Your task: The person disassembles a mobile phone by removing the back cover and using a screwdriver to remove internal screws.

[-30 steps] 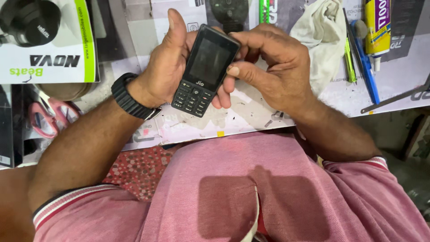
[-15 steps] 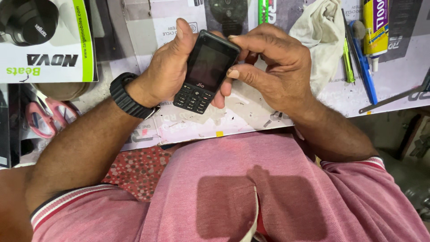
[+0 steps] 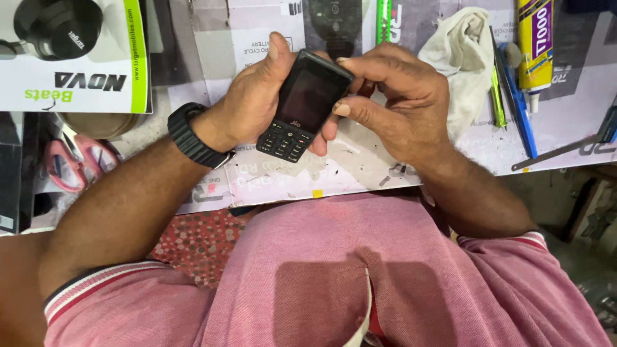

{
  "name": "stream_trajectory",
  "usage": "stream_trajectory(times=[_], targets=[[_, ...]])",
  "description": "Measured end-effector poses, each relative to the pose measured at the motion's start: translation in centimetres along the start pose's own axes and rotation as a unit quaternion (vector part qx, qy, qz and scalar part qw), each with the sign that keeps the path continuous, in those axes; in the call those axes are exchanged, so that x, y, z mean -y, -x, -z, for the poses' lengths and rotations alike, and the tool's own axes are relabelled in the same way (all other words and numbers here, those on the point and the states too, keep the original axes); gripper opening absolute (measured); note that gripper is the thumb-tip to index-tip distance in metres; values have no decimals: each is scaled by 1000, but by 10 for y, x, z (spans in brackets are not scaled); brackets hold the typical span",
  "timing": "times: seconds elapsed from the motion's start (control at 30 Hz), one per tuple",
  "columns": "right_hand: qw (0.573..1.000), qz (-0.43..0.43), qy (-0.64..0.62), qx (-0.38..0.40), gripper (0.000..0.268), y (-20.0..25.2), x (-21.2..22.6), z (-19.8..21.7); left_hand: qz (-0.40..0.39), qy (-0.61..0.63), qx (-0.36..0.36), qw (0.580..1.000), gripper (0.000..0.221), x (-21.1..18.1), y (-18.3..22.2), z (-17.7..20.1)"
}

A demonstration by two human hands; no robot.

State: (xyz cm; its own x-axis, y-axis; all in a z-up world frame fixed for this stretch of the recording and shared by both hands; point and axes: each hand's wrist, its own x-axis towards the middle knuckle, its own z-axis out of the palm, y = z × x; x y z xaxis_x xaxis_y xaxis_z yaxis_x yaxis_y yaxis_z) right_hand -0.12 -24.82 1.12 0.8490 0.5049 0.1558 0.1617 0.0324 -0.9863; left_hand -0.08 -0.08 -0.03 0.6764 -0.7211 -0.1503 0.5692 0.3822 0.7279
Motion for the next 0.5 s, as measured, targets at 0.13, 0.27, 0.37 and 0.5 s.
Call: stream_trajectory(times=[0.13,0.27,0.37,0.5], targets=[[1000,-8,-5,-4,39,1,-1,0,4,-7,-7,1000,99,-2,1,-2],[1000,-7,5,-4,42,0,-3,1,7,-10,-11,1000,98,-4,2,-3],[1000,-7,14,-7,41,0,-4,1,9,-3,-9,1000,98,-5,1,-4],[1000,0,25,-8,37,0,-5,1,7,-28,-28,999,100,-6,2,-4]])
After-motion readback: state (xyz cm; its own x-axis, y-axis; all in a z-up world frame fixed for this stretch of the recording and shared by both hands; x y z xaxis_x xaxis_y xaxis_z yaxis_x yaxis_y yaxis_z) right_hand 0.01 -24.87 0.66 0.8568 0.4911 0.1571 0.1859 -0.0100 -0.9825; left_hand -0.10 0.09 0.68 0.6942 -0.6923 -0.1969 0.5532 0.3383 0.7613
